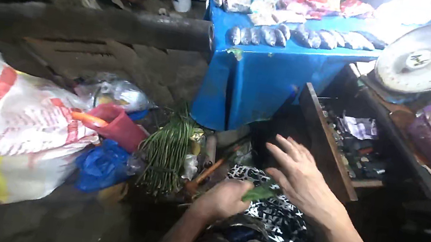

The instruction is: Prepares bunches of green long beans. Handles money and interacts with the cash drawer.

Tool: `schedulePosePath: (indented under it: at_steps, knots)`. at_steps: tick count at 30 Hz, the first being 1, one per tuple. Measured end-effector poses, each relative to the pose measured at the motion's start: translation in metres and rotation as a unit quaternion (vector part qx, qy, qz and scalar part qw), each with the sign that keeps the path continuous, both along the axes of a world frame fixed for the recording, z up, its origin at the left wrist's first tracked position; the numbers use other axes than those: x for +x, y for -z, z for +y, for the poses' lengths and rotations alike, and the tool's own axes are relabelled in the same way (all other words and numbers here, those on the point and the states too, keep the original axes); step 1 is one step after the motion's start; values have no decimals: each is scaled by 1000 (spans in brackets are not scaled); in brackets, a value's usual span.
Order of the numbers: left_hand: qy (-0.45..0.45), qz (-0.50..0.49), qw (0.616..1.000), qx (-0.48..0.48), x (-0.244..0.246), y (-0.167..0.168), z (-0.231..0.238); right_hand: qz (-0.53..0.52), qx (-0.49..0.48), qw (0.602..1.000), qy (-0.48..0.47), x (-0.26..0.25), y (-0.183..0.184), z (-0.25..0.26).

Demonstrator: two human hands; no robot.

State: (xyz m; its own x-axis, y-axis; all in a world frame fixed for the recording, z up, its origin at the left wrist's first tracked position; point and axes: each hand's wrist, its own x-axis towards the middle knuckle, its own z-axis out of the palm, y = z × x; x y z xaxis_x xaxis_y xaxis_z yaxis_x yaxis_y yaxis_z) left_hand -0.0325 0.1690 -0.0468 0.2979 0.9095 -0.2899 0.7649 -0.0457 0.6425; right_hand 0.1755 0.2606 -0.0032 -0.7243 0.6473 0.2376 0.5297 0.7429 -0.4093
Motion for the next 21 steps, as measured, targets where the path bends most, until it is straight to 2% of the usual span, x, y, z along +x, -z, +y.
schedulePosePath:
  at_steps: [1,2,3,5,7,10,12,17,21]
  knots:
    - [56,10,998,19,8,7,-1,-102,-89,991,4,-1,7,1]
    - [97,7,995,32,12,14,-2,-177,-193,965,-1,0,18,1]
    - [125,5,992,31,14,19,-3,-204,-296,933,-13,3,34,-1]
    - [149,9,989,10,13,26,-3,-193,-422,884,-47,22,68,-10]
    - [151,12,988,-24,10,32,-2,-120,-486,865,-40,49,88,-20]
    - [139,19,989,-55,7,36,0,28,-518,855,-7,74,95,-36]
    - [139,15,989,-48,7,38,2,60,-511,857,-23,74,96,-42]
    - [116,-4,993,-8,1,33,6,86,-483,870,-54,67,88,-34]
    - [103,40,994,13,-7,27,10,47,-439,897,15,59,66,-25]
